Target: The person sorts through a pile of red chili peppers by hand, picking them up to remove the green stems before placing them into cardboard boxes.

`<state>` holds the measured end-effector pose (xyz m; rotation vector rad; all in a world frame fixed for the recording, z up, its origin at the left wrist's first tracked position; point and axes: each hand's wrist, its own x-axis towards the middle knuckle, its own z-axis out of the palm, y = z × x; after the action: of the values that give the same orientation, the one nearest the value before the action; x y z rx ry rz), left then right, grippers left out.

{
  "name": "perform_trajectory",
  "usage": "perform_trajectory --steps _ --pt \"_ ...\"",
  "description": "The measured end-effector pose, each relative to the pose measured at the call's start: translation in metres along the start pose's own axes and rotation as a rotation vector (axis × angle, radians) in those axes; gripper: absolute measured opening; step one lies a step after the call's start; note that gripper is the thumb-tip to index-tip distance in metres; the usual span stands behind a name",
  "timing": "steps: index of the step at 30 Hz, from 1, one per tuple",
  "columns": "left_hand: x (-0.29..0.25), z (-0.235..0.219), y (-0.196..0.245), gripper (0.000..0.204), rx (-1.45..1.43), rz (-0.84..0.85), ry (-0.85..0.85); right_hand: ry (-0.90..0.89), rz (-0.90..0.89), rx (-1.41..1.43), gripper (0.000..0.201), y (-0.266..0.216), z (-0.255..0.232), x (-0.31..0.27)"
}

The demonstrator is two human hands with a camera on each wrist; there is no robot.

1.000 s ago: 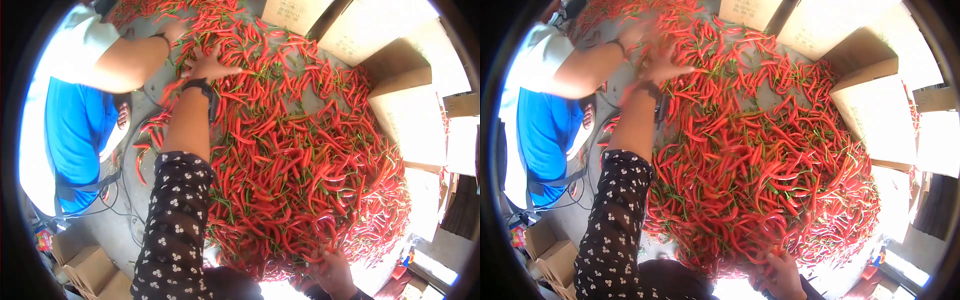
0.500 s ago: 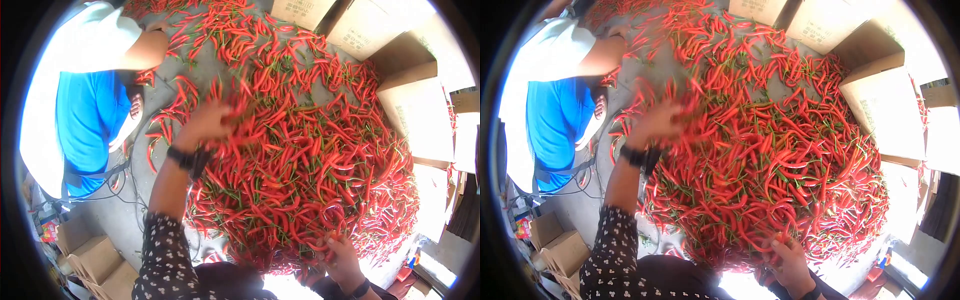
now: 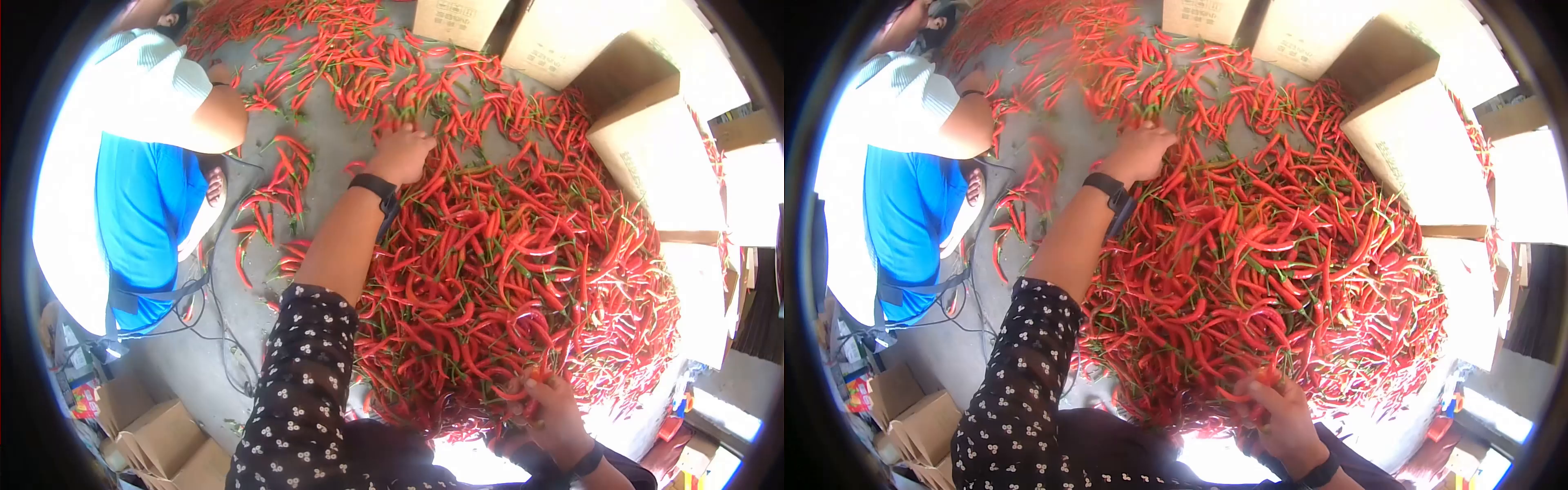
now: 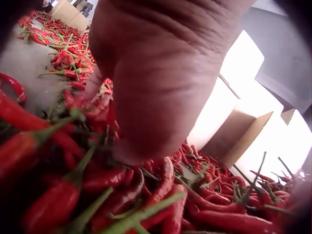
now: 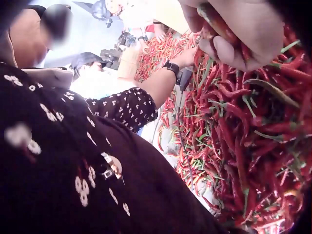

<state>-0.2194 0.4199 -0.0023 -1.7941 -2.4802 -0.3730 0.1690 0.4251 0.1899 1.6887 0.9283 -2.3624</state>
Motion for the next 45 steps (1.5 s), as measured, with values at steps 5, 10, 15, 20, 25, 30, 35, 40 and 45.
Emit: perform_trajectory --steps 5,10,15,20,25,30,35,40,45 --pt "-0.04 -0.007 -0.007 0.021 -0.133 -0.169 -0.058 -0.019 0.004 0.008 0.014 0.004 -0.004 -0.005" --pt "-0.104 -0.049 -0.003 0.025 -0.527 -0.371 -0.231 -0.068 -0.015 -0.024 0.014 0.009 -0.004 0.001" --pt "-0.165 -0.107 0.033 0.024 -1.649 -0.788 -0.069 -0.158 0.003 -0.058 0.012 0.006 0.011 0.004" --pt "-0.197 -0.131 0.09 0.022 -1.722 -0.799 -0.157 -0.221 -0.013 -0.181 0.013 0.007 0.023 0.013" --pt "-0.206 -0.139 0.166 0.018 -1.645 -0.544 -0.523 -0.261 -0.074 -0.407 0.014 0.015 0.035 0.02" --pt "-0.211 -0.13 0.192 0.02 -1.742 -0.564 -0.497 -0.278 0.014 -0.541 0.015 0.024 0.037 0.024" --pt "-0.207 -0.135 0.194 0.019 -1.714 -0.583 -0.403 -0.292 -0.059 -0.634 0.015 0.018 0.043 0.024" --pt "-0.191 -0.135 0.13 0.024 -1.359 -0.728 -0.275 -0.222 -0.027 -0.623 0.015 0.015 0.039 0.025" --pt "-0.201 -0.097 0.047 0.035 -0.804 -0.763 -0.077 -0.216 -0.013 -0.514 0.014 0.012 0.038 0.026"
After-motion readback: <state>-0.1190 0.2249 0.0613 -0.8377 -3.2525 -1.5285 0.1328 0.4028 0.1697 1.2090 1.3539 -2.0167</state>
